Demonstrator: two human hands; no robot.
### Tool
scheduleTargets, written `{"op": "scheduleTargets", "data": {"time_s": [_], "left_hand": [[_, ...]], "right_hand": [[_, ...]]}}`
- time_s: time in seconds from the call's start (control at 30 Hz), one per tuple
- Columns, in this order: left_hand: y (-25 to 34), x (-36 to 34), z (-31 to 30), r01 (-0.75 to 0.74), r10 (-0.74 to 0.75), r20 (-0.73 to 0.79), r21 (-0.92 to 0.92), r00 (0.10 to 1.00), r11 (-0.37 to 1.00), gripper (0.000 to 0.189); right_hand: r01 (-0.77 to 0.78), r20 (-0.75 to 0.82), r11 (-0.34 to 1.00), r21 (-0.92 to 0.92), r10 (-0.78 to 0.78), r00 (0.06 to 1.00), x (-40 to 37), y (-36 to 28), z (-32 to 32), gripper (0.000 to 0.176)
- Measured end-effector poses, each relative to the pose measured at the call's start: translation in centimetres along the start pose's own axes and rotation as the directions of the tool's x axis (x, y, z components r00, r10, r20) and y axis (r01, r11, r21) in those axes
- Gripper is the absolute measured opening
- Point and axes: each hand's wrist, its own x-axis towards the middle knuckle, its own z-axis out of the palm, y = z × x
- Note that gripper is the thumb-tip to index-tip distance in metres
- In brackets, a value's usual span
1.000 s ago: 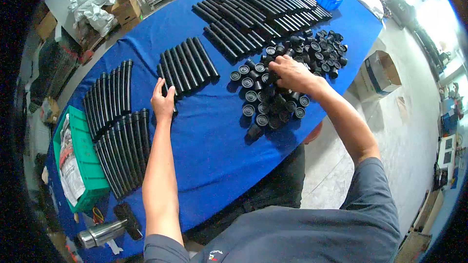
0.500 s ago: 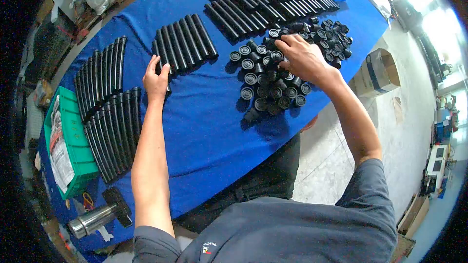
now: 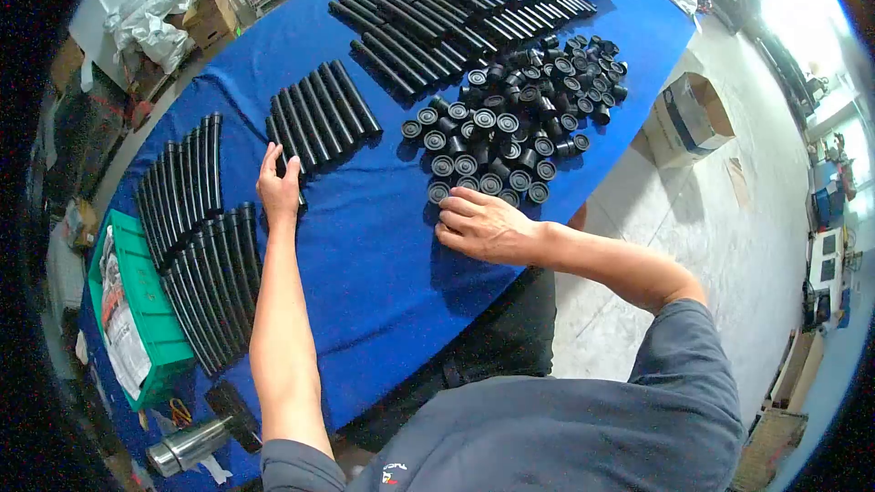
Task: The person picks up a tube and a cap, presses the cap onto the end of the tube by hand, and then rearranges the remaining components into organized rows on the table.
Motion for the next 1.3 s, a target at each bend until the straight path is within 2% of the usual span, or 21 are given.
{"op": "scheduleTargets", "data": {"time_s": [0.1,0.2,0.23,0.27,0.3,0.37,0.43,0.47,0.53,0.63,0.73,0.77,0.87,0.9,1.1,1.2,1.27,1.3], "left_hand": [[0.0,-0.1,0.0,0.003,-0.003,0.001,0.008,1.000,1.000,0.047],[-0.1,0.0,0.0,-0.007,0.007,-0.008,0.015,1.000,1.000,0.046],[-0.8,-0.1,0.3,-0.011,0.011,-0.013,-0.007,1.000,1.000,0.046],[-1.4,0.1,0.5,-0.016,0.016,-0.018,-0.031,1.000,0.999,0.045],[-1.9,0.2,0.8,-0.023,0.022,-0.025,-0.057,0.999,0.998,0.045],[-1.5,0.2,0.8,-0.027,0.025,-0.028,-0.049,0.999,0.998,0.045],[-1.4,0.0,0.7,-0.022,0.021,-0.026,-0.040,0.999,0.999,0.044],[-1.3,0.0,0.7,-0.019,0.018,-0.025,-0.036,1.000,0.999,0.044],[-0.9,0.1,0.4,-0.015,0.014,-0.022,-0.030,1.000,0.999,0.044],[0.0,0.0,0.0,-0.004,0.004,-0.009,0.009,1.000,1.000,0.045],[0.3,0.0,-0.1,-0.004,0.004,-0.007,-0.005,1.000,1.000,0.047],[0.2,-0.1,-0.1,-0.003,0.003,-0.009,0.017,1.000,1.000,0.047],[-0.2,0.0,0.1,-0.005,0.005,-0.013,0.008,1.000,1.000,0.047],[-0.3,0.1,0.1,-0.009,0.009,-0.015,0.004,1.000,1.000,0.047],[-0.3,0.1,0.1,-0.015,0.014,-0.023,-0.027,1.000,1.000,0.045],[0.1,-0.2,0.1,-0.012,0.011,-0.014,-0.019,1.000,1.000,0.044],[0.1,-0.1,0.1,-0.012,0.012,-0.020,0.004,1.000,1.000,0.044],[-0.4,0.0,0.2,-0.039,0.040,-0.024,0.019,0.999,0.999,0.043]], "right_hand": [[0.019,-0.091,0.999,0.039,-0.015,0.996,0.3,0.0,0.3,0.031],[-0.134,-0.200,0.967,0.215,0.178,0.964,0.5,-1.1,-3.1,0.040],[-0.259,-0.158,0.917,0.304,0.317,0.935,-0.5,-0.8,-3.9,0.047],[-0.377,-0.159,0.828,0.416,0.474,0.866,-1.5,0.0,-4.1,0.046],[-0.476,-0.164,0.818,0.323,0.544,0.823,-1.8,1.1,-6.5,0.048],[-0.685,-0.066,0.679,0.265,0.721,0.690,-4.7,4.7,-6.7,0.052],[-0.815,0.019,0.559,0.154,0.822,0.568,-6.4,7.5,-6.2,0.068],[-0.777,-0.012,0.600,0.192,0.793,0.609,-7.8,9.1,-4.9,0.071],[-0.769,-0.057,0.629,0.116,0.777,0.627,-8.1,9.9,-4.0,0.065],[-0.751,-0.022,0.647,0.131,0.760,0.650,-7.8,9.9,-2.7,0.064],[-0.783,0.021,0.609,0.124,0.788,0.616,-7.0,9.4,-2.6,0.063],[-0.765,-0.047,0.634,0.111,0.773,0.633,-7.1,9.5,-2.0,0.064],[-0.735,-0.054,0.675,0.063,0.738,0.673,-7.4,9.7,-1.4,0.063],[-0.778,0.038,0.622,0.086,0.779,0.626,-7.5,9.8,-1.5,0.065],[-0.717,-0.168,0.695,-0.054,0.702,0.692,-5.1,7.2,-5.5,0.057],[-0.619,-0.139,0.784,0.053,0.620,0.773,-1.9,4.8,-5.4,0.048],[-0.501,-0.054,0.861,0.093,0.507,0.861,0.8,3.1,-4.0,0.043],[-0.459,-0.067,0.886,0.064,0.462,0.884,2.0,2.5,-3.0,0.041]]}}
